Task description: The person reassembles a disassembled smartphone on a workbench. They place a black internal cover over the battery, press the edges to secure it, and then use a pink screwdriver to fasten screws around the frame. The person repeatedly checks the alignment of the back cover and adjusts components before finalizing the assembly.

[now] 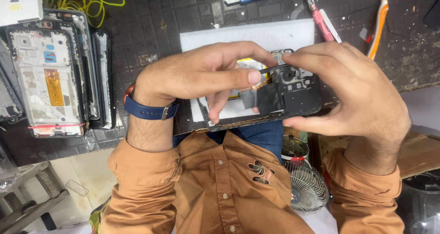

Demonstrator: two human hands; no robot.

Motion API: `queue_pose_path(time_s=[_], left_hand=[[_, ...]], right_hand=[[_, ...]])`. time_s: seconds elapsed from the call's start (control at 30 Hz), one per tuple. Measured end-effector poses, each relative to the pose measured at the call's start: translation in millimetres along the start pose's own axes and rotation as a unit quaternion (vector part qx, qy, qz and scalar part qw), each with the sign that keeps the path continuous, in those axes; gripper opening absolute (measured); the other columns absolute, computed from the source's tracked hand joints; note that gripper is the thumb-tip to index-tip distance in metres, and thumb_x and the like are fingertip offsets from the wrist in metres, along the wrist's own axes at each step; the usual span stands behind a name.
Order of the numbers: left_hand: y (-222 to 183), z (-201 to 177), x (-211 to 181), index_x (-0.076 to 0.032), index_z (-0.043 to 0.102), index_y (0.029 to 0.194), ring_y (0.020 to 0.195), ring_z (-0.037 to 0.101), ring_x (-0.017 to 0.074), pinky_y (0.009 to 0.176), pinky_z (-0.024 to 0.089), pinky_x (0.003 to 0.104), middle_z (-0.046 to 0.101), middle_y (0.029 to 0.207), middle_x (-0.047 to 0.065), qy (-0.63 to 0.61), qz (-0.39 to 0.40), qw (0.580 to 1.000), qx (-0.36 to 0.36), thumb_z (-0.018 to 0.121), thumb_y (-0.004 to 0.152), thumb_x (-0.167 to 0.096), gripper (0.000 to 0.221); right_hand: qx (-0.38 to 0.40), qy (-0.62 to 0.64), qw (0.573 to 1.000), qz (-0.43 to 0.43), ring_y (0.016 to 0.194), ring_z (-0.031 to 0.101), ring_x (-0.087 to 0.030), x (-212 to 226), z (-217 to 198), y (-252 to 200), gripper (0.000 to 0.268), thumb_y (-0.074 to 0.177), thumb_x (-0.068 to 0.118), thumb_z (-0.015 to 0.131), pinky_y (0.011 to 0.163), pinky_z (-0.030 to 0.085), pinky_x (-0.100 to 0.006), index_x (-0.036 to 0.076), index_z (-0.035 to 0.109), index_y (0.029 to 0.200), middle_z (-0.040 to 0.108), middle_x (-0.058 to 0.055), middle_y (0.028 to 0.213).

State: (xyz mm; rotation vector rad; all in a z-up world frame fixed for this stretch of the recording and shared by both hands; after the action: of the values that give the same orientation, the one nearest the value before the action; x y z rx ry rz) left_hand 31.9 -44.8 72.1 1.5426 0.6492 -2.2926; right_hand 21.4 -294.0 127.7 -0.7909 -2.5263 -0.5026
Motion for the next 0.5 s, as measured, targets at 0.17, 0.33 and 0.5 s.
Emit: queue_pose_path(time_s=[0.17,0.33,0.5], left_hand=[[0,1,0,-0.007,0.039,0.157,0.09,0.073,0.009,0.077,0.065,0.027,0.071,0.115,0.009,0.051,0.077,0.996,-0.005,0.058,0.108,-0.039,0.062],[2,-2,6,-0.007,0.045,0.154,0.077,0.062,0.0062,0.069,0.058,0.022,0.071,0.115,0.005,0.049,0.073,0.996,-0.032,0.055,0.107,-0.04,0.058],[2,-8,2,-0.006,0.053,0.148,0.091,0.061,0.0056,0.075,0.055,0.023,0.069,0.121,0.002,0.075,0.143,0.978,-0.13,0.056,0.111,-0.04,0.051]], right_hand=[[-0.037,0.041,0.997,0.047,0.107,0.068,-0.032,-7,4,-12,0.084,0.061,0.037,0.093,0.088,0.057,-0.039,-0.007,0.06,0.124,0.066,-0.022,0.117],[-0.069,0.039,0.996,0.044,0.107,0.069,-0.031,-19,10,-23,0.086,0.06,0.039,0.094,0.093,0.057,-0.039,-0.007,0.06,0.124,0.067,-0.022,0.116],[-0.099,0.058,0.989,0.089,0.113,0.069,-0.029,-24,14,-32,0.088,0.062,0.043,0.095,0.099,0.057,-0.038,-0.004,0.061,0.129,0.067,-0.019,0.121]])
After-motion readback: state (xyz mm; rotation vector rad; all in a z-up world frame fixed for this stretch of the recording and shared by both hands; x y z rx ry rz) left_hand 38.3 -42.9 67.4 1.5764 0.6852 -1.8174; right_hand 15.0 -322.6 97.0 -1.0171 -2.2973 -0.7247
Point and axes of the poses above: each hand's wrist, its own y-axis towards the middle knuckle, its own z-axis out of the palm, x = y × z, the point moved 2 cm from there along y, towards the middle knuckle
